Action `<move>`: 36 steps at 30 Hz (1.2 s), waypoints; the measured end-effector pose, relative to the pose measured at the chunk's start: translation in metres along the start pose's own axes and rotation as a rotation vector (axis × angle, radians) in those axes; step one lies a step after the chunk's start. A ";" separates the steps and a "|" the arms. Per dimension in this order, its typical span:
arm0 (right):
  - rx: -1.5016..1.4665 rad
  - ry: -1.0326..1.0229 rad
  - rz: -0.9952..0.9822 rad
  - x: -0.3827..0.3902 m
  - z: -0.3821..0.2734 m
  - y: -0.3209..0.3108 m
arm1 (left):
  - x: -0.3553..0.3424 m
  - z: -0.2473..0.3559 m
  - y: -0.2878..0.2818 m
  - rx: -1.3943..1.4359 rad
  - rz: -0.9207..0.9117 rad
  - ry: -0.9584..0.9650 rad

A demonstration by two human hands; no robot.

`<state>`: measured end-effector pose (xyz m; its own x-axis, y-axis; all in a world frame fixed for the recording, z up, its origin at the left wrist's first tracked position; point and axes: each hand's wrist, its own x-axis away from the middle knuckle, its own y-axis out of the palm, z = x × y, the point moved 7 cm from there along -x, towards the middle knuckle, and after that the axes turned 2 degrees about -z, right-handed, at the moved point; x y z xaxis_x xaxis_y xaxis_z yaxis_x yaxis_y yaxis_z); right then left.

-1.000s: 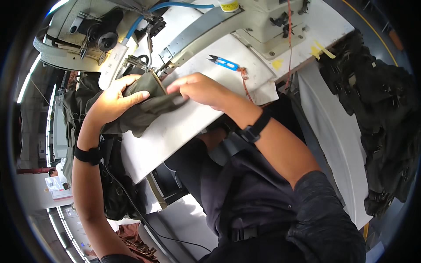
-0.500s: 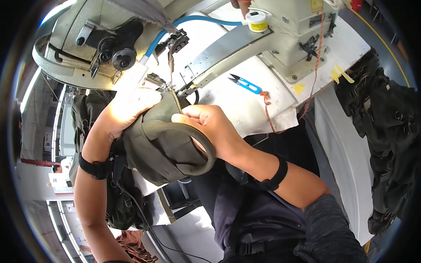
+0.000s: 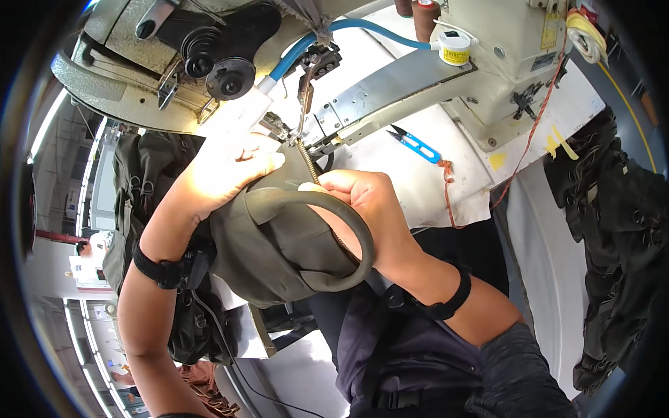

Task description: The person sews a zipper onto a green canvas bag using an industrial sewing machine. They guide the bag under the needle, stitch along the zipper edge, and trim excess thread with scissors. The person then inspects the stitching and handles the bag to prepare for the next step.

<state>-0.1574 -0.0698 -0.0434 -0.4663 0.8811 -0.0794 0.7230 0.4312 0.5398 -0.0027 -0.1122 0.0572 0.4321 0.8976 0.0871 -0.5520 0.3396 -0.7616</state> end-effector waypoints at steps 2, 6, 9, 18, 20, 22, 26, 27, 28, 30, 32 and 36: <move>0.011 -0.011 0.004 -0.001 -0.002 0.001 | -0.001 0.008 -0.001 -0.128 0.005 0.091; 0.167 -0.067 0.008 -0.010 -0.004 -0.003 | -0.006 0.014 -0.004 -0.171 -0.011 0.181; 0.166 -0.112 0.009 -0.012 -0.006 -0.001 | -0.007 0.007 -0.006 -0.091 -0.017 0.138; 0.423 -0.270 0.043 -0.028 -0.012 -0.003 | -0.013 -0.025 -0.011 0.004 0.042 0.201; 0.462 -0.265 0.042 -0.031 -0.016 0.000 | -0.016 -0.048 -0.010 0.078 0.022 0.096; 0.512 -0.253 0.028 -0.034 -0.019 0.005 | -0.015 -0.074 -0.007 0.097 -0.025 -0.072; 0.689 -0.312 0.027 -0.034 -0.025 0.005 | -0.024 -0.096 0.003 0.296 0.142 0.027; 0.699 -0.299 0.034 -0.035 -0.021 0.003 | -0.022 -0.093 0.003 0.335 0.233 0.082; 0.711 -0.276 0.038 -0.035 -0.020 0.003 | -0.019 -0.091 0.005 0.362 0.281 0.096; 0.739 -0.227 0.054 -0.034 -0.020 0.001 | -0.010 -0.084 0.008 0.399 0.336 0.088; 0.794 -0.229 0.058 -0.034 -0.021 -0.001 | -0.002 -0.078 0.010 0.408 0.362 0.067; 0.744 -0.230 0.077 -0.036 -0.019 -0.002 | 0.003 -0.080 0.015 0.421 0.386 0.061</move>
<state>-0.1517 -0.1057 -0.0254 -0.3419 0.8970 -0.2803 0.9387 0.3121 -0.1462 0.0468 -0.1269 -0.0055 0.1764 0.9652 -0.1929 -0.9090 0.0845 -0.4082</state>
